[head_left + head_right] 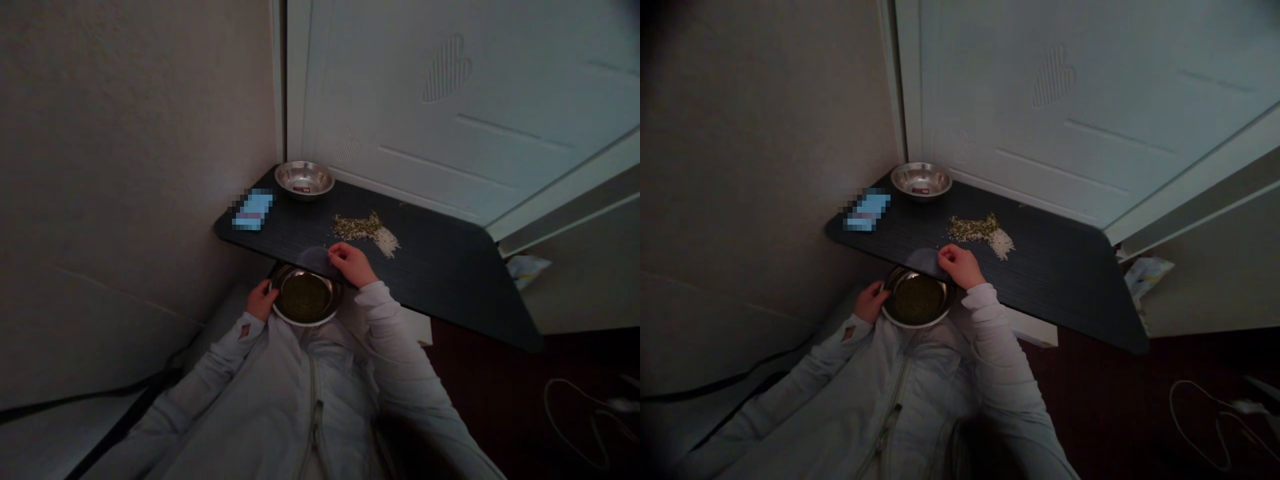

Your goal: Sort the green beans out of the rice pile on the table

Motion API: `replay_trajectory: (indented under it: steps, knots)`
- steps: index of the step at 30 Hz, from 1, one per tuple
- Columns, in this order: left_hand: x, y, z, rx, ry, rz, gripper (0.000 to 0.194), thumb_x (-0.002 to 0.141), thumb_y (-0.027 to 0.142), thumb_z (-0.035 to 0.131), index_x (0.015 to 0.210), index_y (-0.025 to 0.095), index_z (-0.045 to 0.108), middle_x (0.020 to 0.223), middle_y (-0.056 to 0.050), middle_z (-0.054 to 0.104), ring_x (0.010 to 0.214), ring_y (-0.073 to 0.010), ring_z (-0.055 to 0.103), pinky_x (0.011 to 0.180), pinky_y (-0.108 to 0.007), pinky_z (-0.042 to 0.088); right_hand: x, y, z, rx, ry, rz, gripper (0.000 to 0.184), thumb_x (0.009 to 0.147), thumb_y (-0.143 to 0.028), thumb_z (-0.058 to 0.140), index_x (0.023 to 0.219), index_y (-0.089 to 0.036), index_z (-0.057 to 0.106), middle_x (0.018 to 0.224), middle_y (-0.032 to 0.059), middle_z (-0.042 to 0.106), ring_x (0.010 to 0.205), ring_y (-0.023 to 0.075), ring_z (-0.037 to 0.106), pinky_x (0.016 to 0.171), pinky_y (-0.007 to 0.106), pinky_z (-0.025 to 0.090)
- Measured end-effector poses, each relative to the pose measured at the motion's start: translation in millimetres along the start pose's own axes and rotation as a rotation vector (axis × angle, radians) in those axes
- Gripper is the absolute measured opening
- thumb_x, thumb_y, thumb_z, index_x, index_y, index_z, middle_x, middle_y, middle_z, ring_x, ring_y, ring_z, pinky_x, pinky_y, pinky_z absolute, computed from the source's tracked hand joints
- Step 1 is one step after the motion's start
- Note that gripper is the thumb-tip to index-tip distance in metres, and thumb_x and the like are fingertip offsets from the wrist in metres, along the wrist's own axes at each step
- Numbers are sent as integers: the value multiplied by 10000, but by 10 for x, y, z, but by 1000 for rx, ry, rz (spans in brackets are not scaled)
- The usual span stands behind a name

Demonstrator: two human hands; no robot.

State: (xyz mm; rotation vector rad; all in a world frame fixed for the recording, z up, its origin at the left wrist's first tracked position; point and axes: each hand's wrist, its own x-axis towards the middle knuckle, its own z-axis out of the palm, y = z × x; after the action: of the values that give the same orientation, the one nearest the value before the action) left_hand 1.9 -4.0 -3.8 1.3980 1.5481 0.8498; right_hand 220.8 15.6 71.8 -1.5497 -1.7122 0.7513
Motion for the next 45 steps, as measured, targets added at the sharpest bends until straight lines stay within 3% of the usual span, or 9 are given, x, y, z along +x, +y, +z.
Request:
replay_trajectory:
  steps: [4,7,9,12,15,27,36,45]
  knots:
    - [21,-49,1,-1,4,6,323,569,314,427,820,155,555,698,13,585,690,-143,509,648,-233,394,-42,-42,-36,172,-102,-10,152,657,-309,455,720,-175,491,585,-26,538,552,84,496,560,207,369]
    - [33,-83,4,-27,-2,3,330,571,311,431,838,157,552,714,13,591,694,-142,513,645,-231,398,-61,-38,-98,242,-77,-3,167,659,-330,455,721,-177,478,566,-30,523,554,86,491,561,207,367]
    - [37,-91,5,-45,-7,5,336,572,310,430,846,157,551,723,12,594,700,-141,516,644,-229,399,-61,19,-166,265,37,12,171,661,-335,448,724,-178,474,571,-29,513,559,88,485,560,209,365]
    - [35,-78,3,-22,2,-8,342,571,309,428,848,152,555,726,10,597,704,-143,518,651,-230,397,-50,169,-286,233,306,71,195,656,-347,437,743,-176,472,612,-15,513,569,97,483,561,220,367]
    - [30,-56,2,15,14,-23,347,572,303,429,851,144,560,733,2,597,707,-147,520,653,-233,394,-46,299,-362,174,398,127,231,652,-363,436,776,-174,484,632,-3,518,570,108,484,562,234,371]
    - [36,-72,19,47,14,-1,384,589,320,421,896,127,547,791,-24,597,756,-168,520,686,-258,397,-88,277,-356,-20,347,70,198,661,-325,426,709,-166,535,562,-17,506,539,102,451,553,227,342]
    - [33,-52,20,34,9,-7,385,581,312,421,892,125,551,792,-28,601,756,-173,521,701,-271,395,-107,295,-348,35,289,65,191,658,-327,429,702,-168,524,546,-25,502,515,93,445,526,216,343]
    - [42,-73,23,3,3,9,393,580,328,425,887,117,550,774,-33,600,743,-177,524,676,-271,402,-220,206,-289,-54,103,14,200,672,-350,442,727,-179,532,567,-25,528,522,87,464,514,206,344]
